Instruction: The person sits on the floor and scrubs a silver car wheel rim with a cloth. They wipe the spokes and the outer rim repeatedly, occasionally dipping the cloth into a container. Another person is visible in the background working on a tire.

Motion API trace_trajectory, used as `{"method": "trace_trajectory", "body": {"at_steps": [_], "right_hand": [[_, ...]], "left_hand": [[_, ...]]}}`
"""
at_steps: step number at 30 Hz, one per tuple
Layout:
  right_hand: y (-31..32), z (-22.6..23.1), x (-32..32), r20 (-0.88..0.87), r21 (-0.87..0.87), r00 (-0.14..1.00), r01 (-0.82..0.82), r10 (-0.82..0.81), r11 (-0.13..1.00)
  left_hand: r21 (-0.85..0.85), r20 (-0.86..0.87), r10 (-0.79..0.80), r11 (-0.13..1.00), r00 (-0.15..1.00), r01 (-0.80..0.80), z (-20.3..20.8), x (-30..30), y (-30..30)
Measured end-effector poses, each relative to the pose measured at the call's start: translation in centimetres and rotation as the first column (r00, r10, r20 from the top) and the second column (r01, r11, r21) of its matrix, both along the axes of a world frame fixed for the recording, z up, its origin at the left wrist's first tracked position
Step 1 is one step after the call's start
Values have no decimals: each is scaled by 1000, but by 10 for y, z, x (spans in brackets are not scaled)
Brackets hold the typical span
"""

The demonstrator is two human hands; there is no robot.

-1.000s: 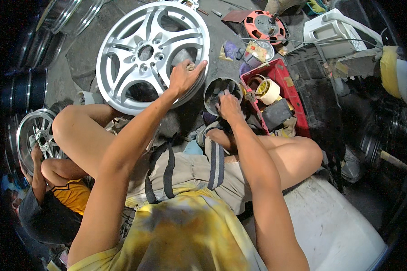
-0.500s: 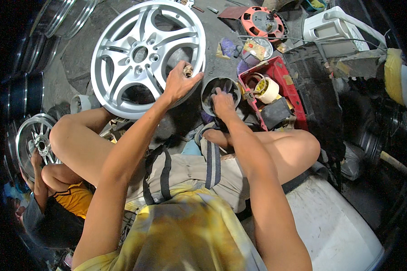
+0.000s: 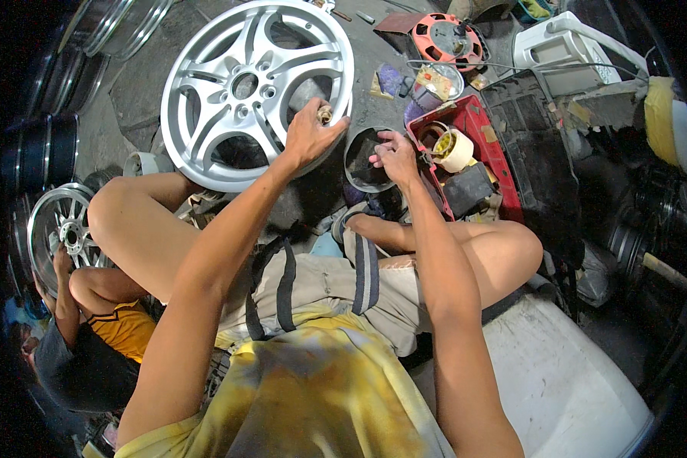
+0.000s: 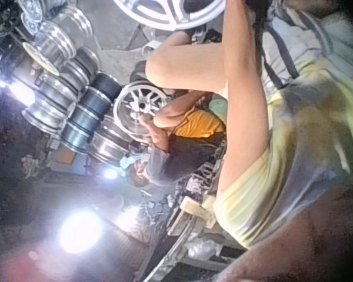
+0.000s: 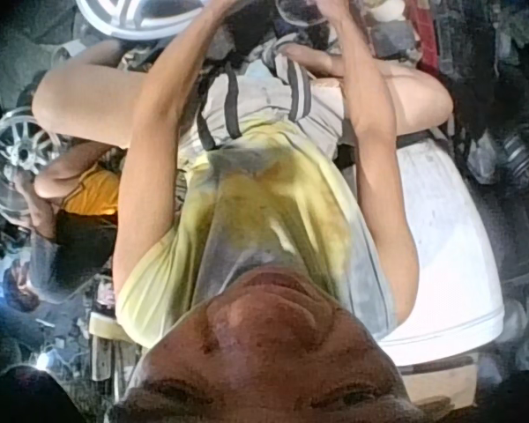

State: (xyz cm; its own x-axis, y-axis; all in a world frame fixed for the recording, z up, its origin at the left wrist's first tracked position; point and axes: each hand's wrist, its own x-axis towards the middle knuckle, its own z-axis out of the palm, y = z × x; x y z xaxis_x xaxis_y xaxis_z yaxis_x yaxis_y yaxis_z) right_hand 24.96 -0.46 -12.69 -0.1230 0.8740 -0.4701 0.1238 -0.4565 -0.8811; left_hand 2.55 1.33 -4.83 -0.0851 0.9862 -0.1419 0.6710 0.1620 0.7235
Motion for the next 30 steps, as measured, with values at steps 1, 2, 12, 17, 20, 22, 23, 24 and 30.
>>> {"method": "trace_trajectory", "body": {"at_steps": [1,2,12,17,20,22,23,24,30], "right_hand": [[0,1,0,-6,11,1000,-16,16,1000],[1,2,0,-20,24,999,-31,32,999],[9,5,4,-135,-146,990,11,-31,989],[12,26,0,116,-60,993,12,-5,998],[15,41,-11,141,13,989,38,-39,999],[17,48,-22,54,53,997,54,-57,997],[17,51,-28,-80,26,991,105,-103,994],[17,53,-33,-225,-6,962,156,-153,988],[21,57,-54,-278,7,927,262,-250,965]], "left_hand": [[1,-1,2,1000,1000,-2,0,0,0],[1,-1,-1,1000,1000,1,0,0,0],[30,-10,-19,999,1000,19,-4,-1,1],[-16,14,7,1000,1000,-7,0,-1,1],[-110,113,65,993,991,-53,-2,-3,8],[-167,223,114,983,968,-78,-5,-5,17],[-196,245,130,977,961,-83,-8,-6,22],[-245,245,140,966,959,-79,-10,-7,27],[-5,92,110,994,990,-110,-9,-6,33]]}}
